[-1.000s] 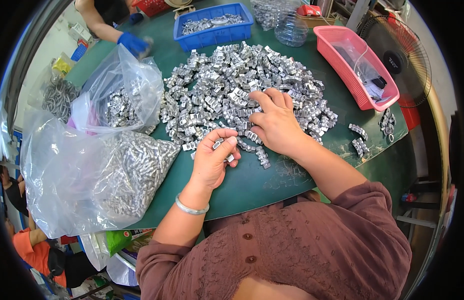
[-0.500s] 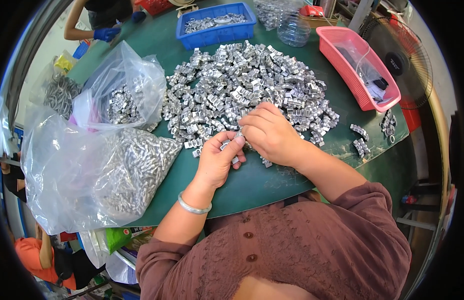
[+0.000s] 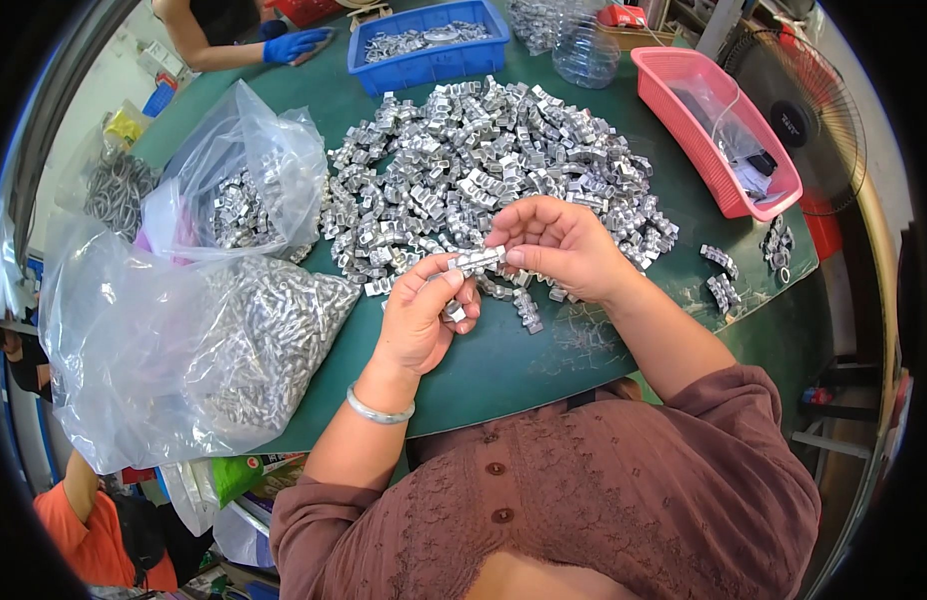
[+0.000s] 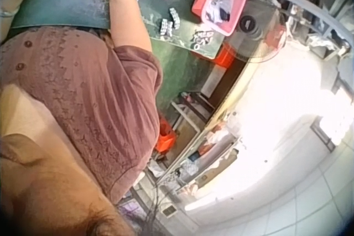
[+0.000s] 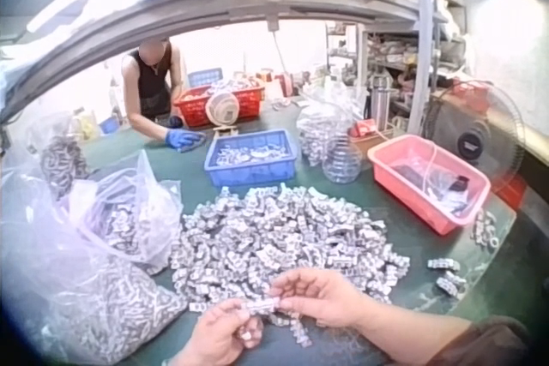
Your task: The person connects small metal components together by hand, linking them into segments and arranging the assembled pieces on the workbench.
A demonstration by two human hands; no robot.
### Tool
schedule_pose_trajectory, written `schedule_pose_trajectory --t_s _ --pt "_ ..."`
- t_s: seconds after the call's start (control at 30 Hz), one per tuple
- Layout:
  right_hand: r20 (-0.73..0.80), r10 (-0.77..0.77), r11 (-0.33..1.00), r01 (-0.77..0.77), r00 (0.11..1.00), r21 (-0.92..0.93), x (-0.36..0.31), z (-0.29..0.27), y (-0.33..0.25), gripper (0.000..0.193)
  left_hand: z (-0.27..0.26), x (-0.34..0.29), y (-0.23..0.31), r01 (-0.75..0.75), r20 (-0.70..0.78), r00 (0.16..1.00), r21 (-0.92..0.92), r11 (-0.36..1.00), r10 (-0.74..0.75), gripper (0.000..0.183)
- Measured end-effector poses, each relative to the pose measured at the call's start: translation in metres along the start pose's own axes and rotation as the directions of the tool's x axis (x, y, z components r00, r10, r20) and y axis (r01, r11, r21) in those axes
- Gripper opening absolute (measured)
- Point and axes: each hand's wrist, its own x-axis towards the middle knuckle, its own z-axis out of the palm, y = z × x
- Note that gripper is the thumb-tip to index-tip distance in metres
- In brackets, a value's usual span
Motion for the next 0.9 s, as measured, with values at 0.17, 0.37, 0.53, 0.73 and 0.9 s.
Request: schedule_pose_trajectory --t_s 0.17,0.37,0.53,0.73,0.9 --pt "-0.016 0.016 0.996 -0.015 1.0 0.082 0.001 0.001 -0.002 0.026 -0.002 0.002 0.0 -0.003 0.056 0.998 -0.032 0.999 0.005 0.011" --pt "0.037 0.131 0.989 -0.133 0.991 0.061 -0.001 0.0 -0.002 0.017 -0.004 0.002 -0.003 -0.022 0.064 0.998 -0.039 0.999 0.025 0.017" --pt "0.196 -0.453 0.641 0.47 0.87 -0.606 0.002 0.003 0.001 0.017 0.0 0.002 -0.006 -0.077 0.034 0.996 -0.047 0.996 0.078 0.026" --pt "0.228 -0.474 0.584 0.497 0.851 -0.642 0.002 0.009 -0.003 0.019 -0.002 0.002 -0.008 -0.112 0.033 0.993 -0.052 0.992 0.114 0.028" --pt "0.101 -0.407 0.607 0.351 0.908 -0.713 0.002 0.003 0.001 0.016 -0.004 0.003 -0.004 -0.089 0.048 0.995 -0.075 0.993 0.093 0.022"
